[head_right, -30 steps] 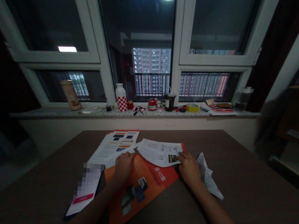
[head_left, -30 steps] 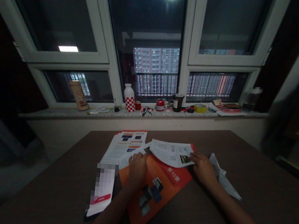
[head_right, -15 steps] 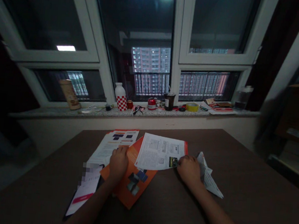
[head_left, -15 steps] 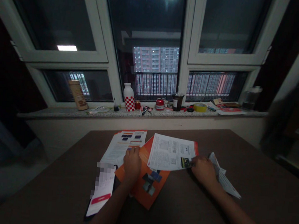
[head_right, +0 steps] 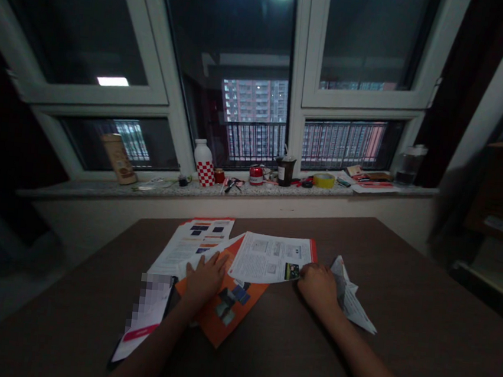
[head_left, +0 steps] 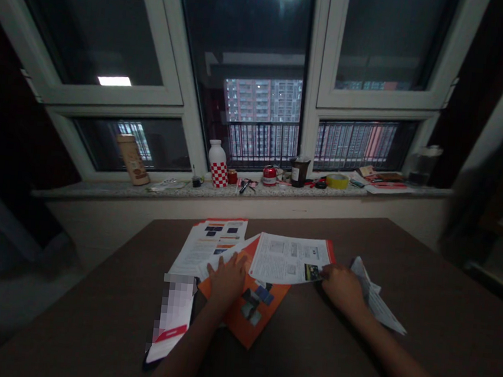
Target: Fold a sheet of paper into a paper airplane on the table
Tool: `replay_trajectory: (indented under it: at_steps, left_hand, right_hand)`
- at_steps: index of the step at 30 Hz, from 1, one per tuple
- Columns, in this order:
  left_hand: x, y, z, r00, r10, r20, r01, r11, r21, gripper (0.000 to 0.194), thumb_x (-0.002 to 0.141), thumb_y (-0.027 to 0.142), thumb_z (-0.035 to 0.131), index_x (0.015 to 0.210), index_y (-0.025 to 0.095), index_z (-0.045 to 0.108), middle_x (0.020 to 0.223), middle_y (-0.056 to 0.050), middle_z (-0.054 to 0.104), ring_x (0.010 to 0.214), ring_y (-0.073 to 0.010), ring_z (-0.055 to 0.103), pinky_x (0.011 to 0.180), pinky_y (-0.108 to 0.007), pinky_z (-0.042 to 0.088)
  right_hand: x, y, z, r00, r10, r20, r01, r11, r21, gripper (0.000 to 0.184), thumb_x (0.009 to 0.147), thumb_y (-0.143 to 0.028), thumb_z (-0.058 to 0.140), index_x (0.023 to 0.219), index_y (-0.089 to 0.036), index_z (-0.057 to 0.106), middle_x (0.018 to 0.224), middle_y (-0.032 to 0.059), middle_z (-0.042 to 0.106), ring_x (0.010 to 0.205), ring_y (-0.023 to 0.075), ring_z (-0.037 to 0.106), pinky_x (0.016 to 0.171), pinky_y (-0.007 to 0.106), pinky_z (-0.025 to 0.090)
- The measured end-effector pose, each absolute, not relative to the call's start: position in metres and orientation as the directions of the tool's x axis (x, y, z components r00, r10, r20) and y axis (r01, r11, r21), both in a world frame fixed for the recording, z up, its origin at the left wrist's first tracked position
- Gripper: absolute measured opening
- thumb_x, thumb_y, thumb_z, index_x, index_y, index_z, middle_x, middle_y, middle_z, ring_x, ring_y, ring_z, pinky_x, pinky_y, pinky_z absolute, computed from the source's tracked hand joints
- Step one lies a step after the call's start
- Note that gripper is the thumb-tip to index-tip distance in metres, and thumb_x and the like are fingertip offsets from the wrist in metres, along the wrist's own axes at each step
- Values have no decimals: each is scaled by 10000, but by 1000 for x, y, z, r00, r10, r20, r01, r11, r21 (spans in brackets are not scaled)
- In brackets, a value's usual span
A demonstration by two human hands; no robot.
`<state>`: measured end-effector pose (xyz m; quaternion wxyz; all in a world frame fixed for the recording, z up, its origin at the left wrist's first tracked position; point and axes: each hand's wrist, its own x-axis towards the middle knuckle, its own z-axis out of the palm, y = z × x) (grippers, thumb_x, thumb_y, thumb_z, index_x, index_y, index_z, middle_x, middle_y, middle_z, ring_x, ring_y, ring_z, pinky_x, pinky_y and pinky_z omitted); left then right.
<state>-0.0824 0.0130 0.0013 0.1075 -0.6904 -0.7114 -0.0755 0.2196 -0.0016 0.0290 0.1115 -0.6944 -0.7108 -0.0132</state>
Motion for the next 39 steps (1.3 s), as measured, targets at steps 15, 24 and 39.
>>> replay_trajectory:
  at_steps: [15, 24, 39]
  left_hand:
    - [-78, 7, 8, -17, 930, 367, 989, 69, -129, 408, 930, 198, 366, 1283, 145, 563, 1407, -184, 468, 1261, -347, 428, 1029, -641, 255]
    - [-63, -8, 13, 56, 990, 126, 998, -52, -39, 451, 941, 333, 395, 1366, 207, 476, 1467, -159, 413, 1337, -348, 361, 959, -633, 375]
    - [-68, 12, 11, -46, 947, 317, 997, 61, -37, 429, 942, 349, 388, 1271, 135, 562, 1383, -171, 497, 1265, -326, 424, 1006, -531, 337]
  right_hand:
    - [219, -2, 29, 34, 986, 161, 993, -16, -114, 300, 759, -149, 462, 900, -167, 726, 946, 120, 725, 887, 238, 674, 721, 287, 460]
    - [217, -3, 26, 50, 982, 182, 994, -32, -103, 286, 845, -293, 460, 914, -134, 687, 973, 149, 712, 928, 268, 666, 768, 327, 472]
    - [215, -2, 22, 9, 984, 181, 996, 8, -94, 377, 890, -421, 452, 914, -123, 681, 958, 161, 704, 896, 272, 665, 770, 342, 473]
